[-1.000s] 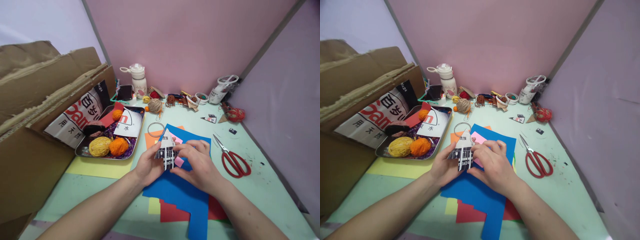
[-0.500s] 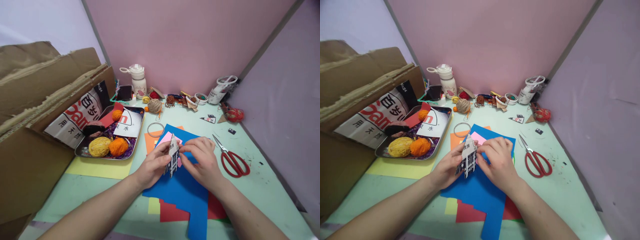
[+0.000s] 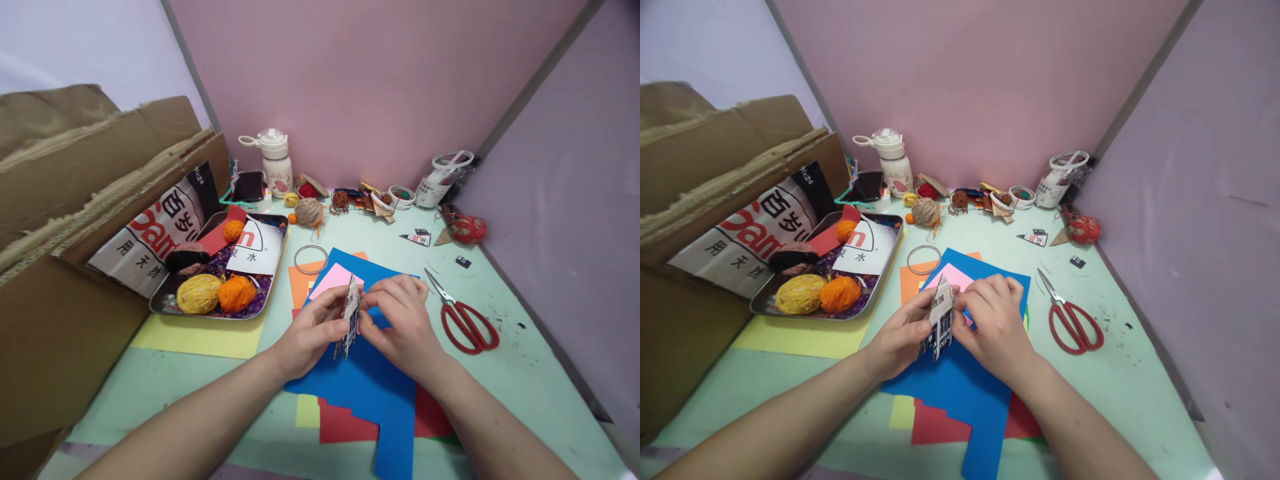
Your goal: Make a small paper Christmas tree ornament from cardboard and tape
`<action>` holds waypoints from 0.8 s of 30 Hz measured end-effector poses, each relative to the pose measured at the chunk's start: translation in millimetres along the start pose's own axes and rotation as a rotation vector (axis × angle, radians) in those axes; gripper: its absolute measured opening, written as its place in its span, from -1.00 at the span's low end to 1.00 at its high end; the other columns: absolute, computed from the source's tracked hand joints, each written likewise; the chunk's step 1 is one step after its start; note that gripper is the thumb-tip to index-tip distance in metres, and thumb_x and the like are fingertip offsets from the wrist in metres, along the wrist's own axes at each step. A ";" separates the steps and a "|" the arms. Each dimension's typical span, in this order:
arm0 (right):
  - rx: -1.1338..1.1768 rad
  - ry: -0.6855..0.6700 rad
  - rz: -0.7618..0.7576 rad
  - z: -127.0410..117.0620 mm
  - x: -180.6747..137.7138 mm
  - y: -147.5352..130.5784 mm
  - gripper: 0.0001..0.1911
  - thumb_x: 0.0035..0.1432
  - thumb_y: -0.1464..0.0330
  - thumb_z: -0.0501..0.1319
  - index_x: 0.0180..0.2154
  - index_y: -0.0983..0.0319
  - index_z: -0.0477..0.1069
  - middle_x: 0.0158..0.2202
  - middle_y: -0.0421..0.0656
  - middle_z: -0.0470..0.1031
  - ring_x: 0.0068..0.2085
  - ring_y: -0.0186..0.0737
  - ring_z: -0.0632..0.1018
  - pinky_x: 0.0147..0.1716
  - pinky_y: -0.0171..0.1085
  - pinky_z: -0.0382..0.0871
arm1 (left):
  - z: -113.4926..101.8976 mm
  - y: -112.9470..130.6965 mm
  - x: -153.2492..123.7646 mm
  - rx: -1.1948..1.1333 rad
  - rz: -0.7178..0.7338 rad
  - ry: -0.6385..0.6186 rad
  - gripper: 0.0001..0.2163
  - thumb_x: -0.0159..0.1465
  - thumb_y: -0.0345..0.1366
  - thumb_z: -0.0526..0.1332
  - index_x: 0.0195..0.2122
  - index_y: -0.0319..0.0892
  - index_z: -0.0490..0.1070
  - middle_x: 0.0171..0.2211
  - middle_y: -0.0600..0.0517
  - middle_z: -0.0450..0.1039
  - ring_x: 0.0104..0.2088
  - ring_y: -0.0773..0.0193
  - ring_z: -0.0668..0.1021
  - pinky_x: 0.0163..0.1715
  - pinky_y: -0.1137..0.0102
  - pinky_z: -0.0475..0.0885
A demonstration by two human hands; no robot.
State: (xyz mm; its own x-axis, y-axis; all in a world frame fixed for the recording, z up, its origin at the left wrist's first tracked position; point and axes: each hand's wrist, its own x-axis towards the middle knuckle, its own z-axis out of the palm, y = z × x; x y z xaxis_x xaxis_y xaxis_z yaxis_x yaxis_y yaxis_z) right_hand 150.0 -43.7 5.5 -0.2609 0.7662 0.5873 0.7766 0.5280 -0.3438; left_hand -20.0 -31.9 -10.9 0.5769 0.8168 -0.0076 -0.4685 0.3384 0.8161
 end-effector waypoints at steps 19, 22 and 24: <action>-0.015 0.019 -0.009 1.6 -0.9 -0.2 -0.91 0.05 0.49 0.20 -0.45 0.21 0.33 -0.40 -0.22 0.44 -0.29 -0.23 0.35 -0.17 -0.10 0.06 | 0.5 -1.1 0.2 -0.001 0.005 0.002 -0.52 0.08 -0.25 0.31 0.05 -0.15 0.35 0.04 -0.12 0.36 0.13 -0.03 0.29 0.03 0.21 0.21; -0.020 0.015 -0.013 2.0 -1.3 -0.3 -0.90 0.04 0.49 0.20 -0.45 0.21 0.32 -0.40 -0.23 0.44 -0.29 -0.24 0.35 -0.17 -0.11 0.06 | 1.2 -0.7 -0.1 -0.002 0.007 0.004 -0.53 0.08 -0.25 0.31 0.05 -0.15 0.35 0.03 -0.12 0.37 0.12 -0.03 0.31 0.04 0.20 0.21; -0.020 0.012 -0.016 1.7 -1.0 -0.6 -0.90 0.04 0.50 0.19 -0.45 0.21 0.31 -0.39 -0.23 0.44 -0.28 -0.24 0.36 -0.17 -0.11 0.06 | 1.7 0.0 -0.3 -0.004 0.006 0.013 -0.54 0.09 -0.26 0.30 0.04 -0.15 0.36 0.03 -0.12 0.37 0.11 -0.03 0.31 0.04 0.19 0.20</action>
State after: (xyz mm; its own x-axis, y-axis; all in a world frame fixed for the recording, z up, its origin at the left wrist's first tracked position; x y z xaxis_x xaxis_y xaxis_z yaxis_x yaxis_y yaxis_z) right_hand 148.8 -44.2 3.8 -0.2662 0.7533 0.6013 0.7835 0.5325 -0.3202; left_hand -19.0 -32.9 -10.0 0.5654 0.8247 -0.0104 -0.4742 0.3354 0.8140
